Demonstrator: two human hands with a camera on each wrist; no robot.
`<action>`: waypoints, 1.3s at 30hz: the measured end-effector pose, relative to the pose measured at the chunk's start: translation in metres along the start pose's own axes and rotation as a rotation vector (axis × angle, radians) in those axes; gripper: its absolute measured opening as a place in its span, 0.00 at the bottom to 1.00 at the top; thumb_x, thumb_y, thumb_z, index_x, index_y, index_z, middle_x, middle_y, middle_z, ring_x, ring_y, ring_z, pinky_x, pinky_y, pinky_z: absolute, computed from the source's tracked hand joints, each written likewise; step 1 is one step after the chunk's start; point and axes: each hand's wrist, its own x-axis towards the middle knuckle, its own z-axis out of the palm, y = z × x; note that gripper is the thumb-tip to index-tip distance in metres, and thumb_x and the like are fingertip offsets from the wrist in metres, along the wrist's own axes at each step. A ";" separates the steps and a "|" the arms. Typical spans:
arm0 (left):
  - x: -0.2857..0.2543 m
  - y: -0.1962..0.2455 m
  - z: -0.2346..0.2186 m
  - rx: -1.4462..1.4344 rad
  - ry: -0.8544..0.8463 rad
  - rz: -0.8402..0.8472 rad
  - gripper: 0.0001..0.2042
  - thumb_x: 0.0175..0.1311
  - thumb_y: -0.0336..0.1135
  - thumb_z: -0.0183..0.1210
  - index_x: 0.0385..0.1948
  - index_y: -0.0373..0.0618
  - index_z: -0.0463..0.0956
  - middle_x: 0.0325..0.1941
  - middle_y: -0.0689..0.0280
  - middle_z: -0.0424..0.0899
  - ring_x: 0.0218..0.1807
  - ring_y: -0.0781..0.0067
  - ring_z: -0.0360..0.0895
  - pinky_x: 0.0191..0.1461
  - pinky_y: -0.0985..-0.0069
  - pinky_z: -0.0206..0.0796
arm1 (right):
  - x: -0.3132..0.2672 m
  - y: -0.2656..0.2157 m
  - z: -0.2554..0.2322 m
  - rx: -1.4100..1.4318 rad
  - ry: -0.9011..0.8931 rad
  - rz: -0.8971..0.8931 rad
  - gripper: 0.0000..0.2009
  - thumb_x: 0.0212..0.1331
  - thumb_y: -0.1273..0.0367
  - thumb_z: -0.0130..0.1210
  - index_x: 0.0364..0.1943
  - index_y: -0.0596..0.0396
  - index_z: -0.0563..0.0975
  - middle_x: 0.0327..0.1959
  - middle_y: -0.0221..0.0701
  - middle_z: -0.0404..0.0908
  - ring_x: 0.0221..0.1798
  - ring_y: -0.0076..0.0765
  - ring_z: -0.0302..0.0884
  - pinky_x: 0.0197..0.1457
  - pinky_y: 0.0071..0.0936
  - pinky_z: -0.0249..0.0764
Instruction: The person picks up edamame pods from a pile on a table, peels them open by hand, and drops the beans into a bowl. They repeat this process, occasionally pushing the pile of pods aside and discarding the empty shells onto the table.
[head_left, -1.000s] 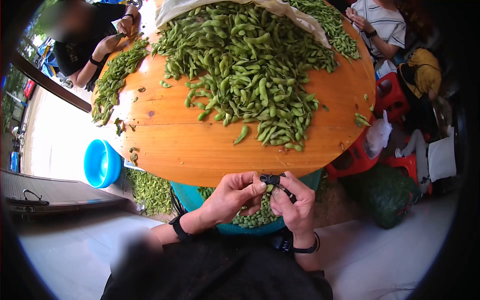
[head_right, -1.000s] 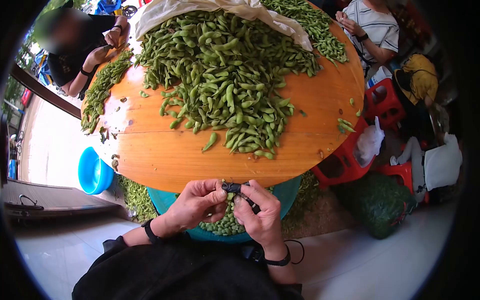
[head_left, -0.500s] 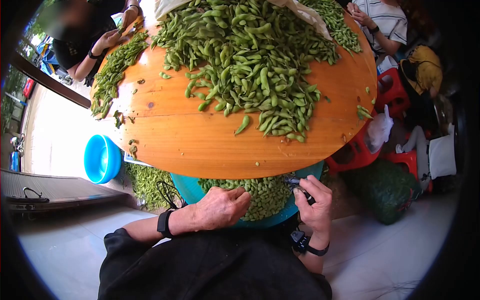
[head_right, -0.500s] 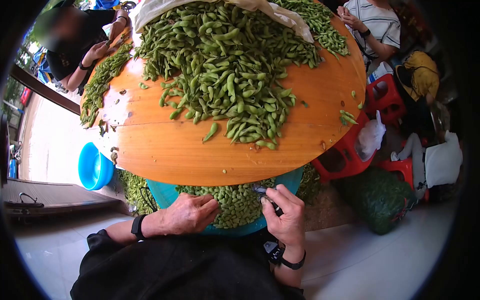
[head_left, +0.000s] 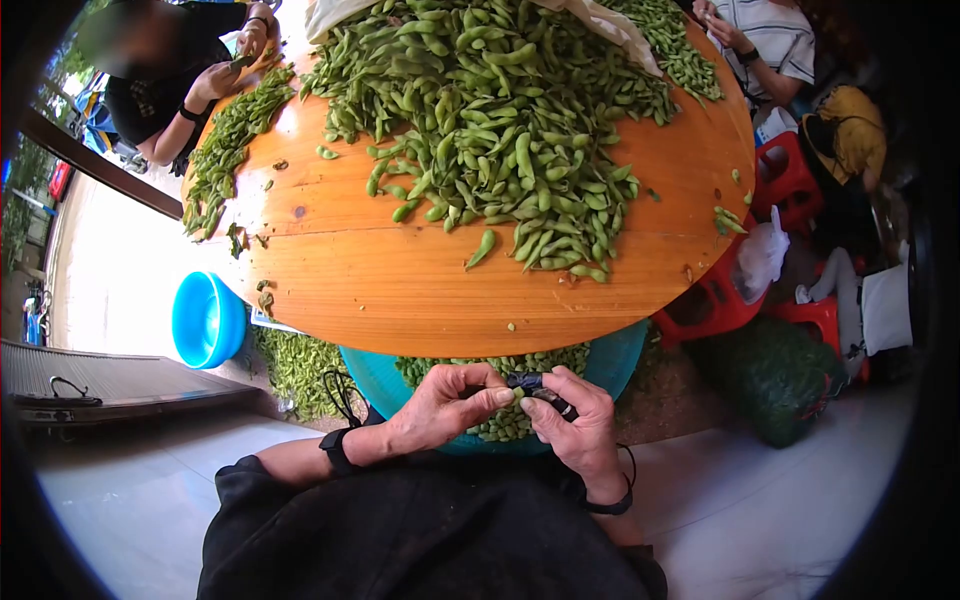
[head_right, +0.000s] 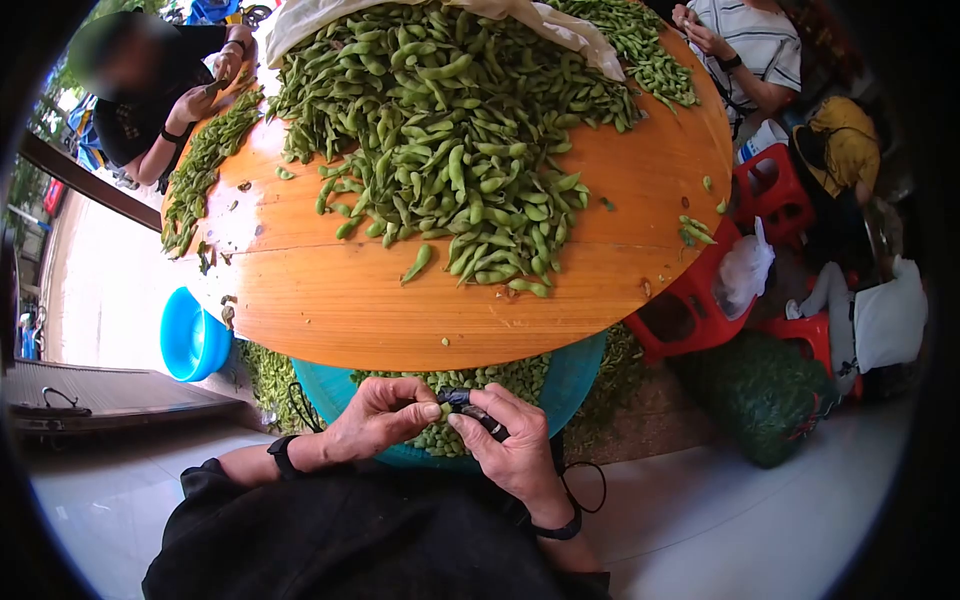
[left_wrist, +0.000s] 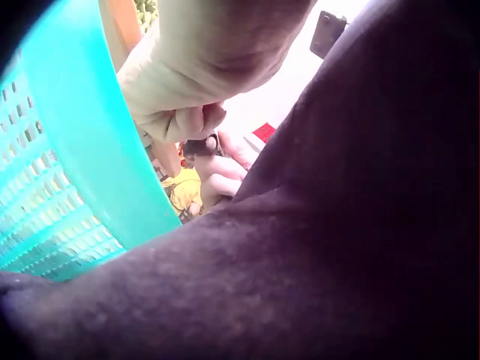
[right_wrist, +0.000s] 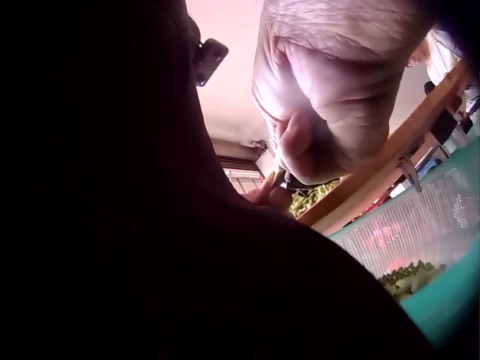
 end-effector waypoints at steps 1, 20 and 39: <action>0.001 -0.001 0.000 -0.040 -0.010 -0.032 0.11 0.72 0.39 0.57 0.30 0.43 0.76 0.18 0.79 0.65 0.23 0.89 0.55 0.24 0.82 0.47 | 0.001 -0.001 0.001 0.014 0.013 -0.007 0.09 0.60 0.76 0.62 0.42 0.66 0.79 0.26 0.27 0.73 0.23 0.18 0.70 0.24 0.18 0.66; 0.002 0.006 0.010 0.562 0.121 0.231 0.14 0.66 0.39 0.63 0.29 0.36 0.74 0.17 0.60 0.74 0.20 0.68 0.67 0.26 0.71 0.62 | -0.001 -0.013 0.014 -0.621 0.247 -0.348 0.11 0.47 0.79 0.63 0.37 0.60 0.78 0.29 0.35 0.73 0.26 0.40 0.76 0.28 0.31 0.73; 0.013 0.011 0.004 0.282 -0.163 -0.010 0.09 0.74 0.34 0.47 0.32 0.40 0.68 0.21 0.70 0.72 0.25 0.81 0.66 0.30 0.78 0.61 | 0.008 -0.007 -0.007 -0.032 0.098 0.063 0.04 0.54 0.79 0.58 0.34 0.63 0.77 0.21 0.26 0.70 0.20 0.20 0.66 0.23 0.20 0.62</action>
